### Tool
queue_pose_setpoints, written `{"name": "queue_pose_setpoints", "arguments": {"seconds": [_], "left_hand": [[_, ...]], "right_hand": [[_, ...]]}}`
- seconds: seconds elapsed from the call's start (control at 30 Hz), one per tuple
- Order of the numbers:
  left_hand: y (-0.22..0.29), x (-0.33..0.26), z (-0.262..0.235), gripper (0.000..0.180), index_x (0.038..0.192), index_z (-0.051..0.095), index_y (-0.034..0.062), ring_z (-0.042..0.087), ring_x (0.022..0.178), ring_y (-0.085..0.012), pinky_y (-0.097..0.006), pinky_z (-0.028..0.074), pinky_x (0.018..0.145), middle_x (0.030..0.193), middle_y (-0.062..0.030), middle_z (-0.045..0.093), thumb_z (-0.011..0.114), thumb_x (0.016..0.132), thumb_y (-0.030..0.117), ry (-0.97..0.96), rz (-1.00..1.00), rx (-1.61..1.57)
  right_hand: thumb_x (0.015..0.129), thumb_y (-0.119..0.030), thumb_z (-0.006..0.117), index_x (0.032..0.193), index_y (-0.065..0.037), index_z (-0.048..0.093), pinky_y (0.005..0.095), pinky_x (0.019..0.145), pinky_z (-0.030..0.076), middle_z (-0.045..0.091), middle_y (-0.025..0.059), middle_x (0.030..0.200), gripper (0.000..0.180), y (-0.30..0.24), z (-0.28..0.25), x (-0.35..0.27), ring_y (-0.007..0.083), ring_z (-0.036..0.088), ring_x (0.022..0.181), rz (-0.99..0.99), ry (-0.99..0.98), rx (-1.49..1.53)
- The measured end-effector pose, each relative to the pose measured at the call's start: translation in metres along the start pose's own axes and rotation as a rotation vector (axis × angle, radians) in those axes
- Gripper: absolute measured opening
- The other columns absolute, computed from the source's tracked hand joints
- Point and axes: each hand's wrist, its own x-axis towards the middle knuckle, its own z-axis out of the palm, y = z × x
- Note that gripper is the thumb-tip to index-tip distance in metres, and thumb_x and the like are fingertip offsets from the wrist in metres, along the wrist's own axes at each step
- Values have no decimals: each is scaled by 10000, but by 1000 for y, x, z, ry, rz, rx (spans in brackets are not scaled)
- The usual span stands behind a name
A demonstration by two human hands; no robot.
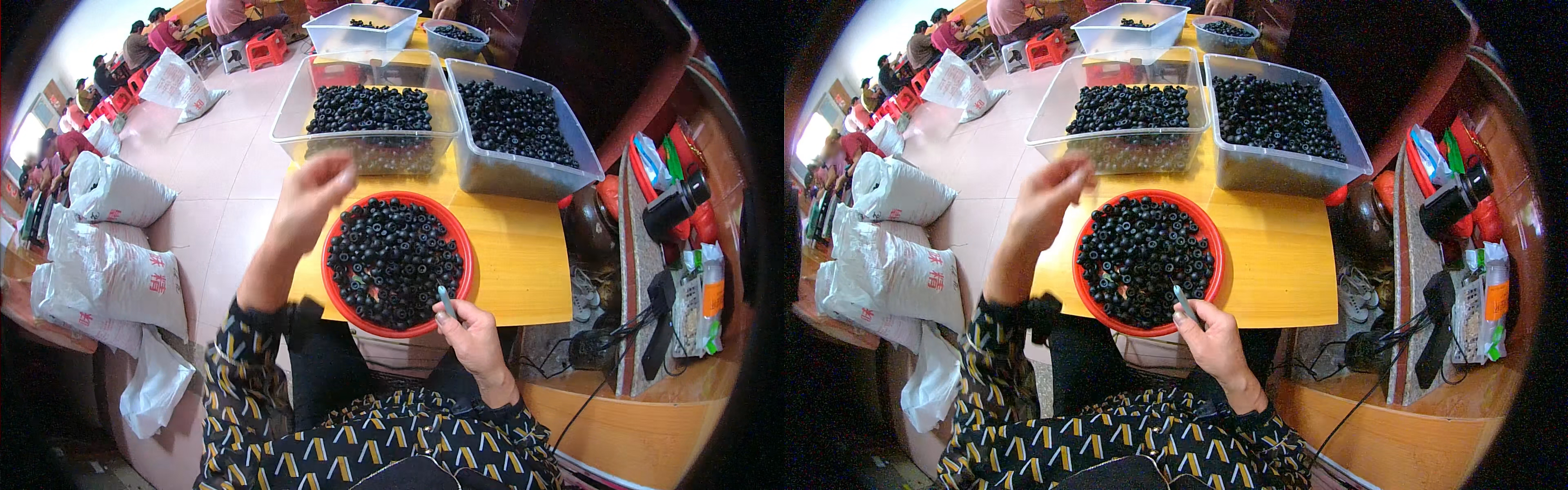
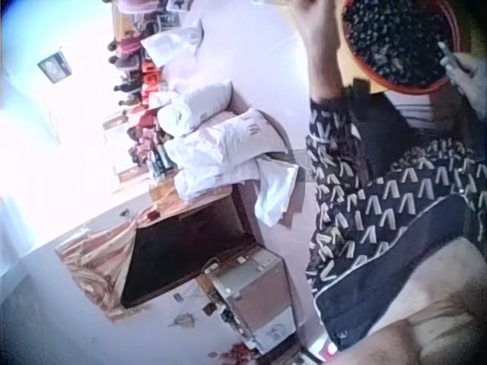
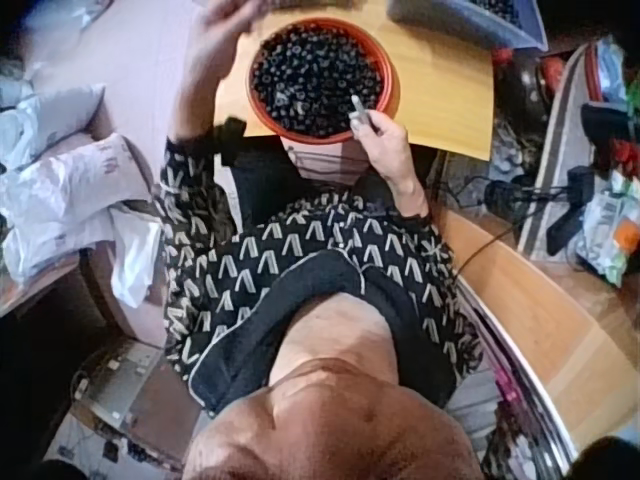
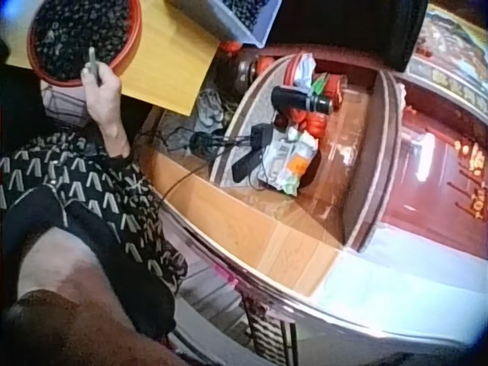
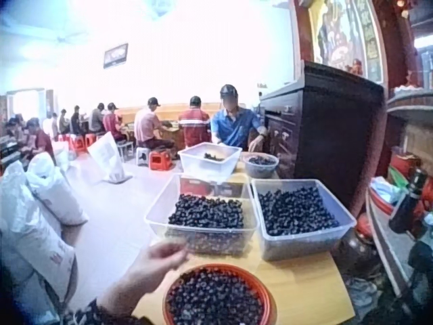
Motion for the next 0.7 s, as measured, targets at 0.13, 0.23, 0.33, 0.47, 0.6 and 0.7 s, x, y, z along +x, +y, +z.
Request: {"name": "queue_pose_setpoints", "arguments": {"seconds": [0.13,0.23,0.33,0.47,0.6,0.7], "left_hand": [[-65,-62,-7,198,858,590,-38,535,686,-125,-263,453,614,765,-73,603,660,741,106,213,64,532],[-89,-81,-7,225,829,589,-17,553,711,-208,-304,462,626,808,-128,565,696,679,113,244,155,713],[-94,-82,5,219,798,579,1,530,749,-266,-353,446,678,794,-132,529,702,644,96,275,197,753],[-93,-80,15,174,770,563,-2,495,787,-326,-399,414,714,801,-159,509,641,617,29,299,239,781],[-93,-80,21,179,754,543,-10,485,770,-351,-421,409,692,794,-183,509,546,576,-35,270,345,814],[-93,-80,25,201,765,531,-12,484,750,-356,-429,409,674,774,-185,508,524,568,-51,271,437,804]], "right_hand": [[855,-127,574,934,32,593,203,620,402,553,-28,749,179,6,0,2,39,473,703,-1,-24,13],[856,-126,572,937,31,593,202,619,403,549,-27,741,178,7,5,5,38,473,702,1,-55,0],[856,-120,569,942,29,592,203,620,406,542,-28,733,174,5,11,4,38,472,700,-36,-71,-38],[853,-115,567,942,24,591,205,621,408,536,-26,732,167,2,14,1,39,471,695,-63,-79,-78],[852,-115,568,939,21,590,207,616,406,535,-28,729,163,5,14,0,40,467,689,-45,-86,-89],[853,-115,567,939,22,589,206,606,403,531,-30,719,164,6,17,0,40,462,682,-50,-90,-100]]}}
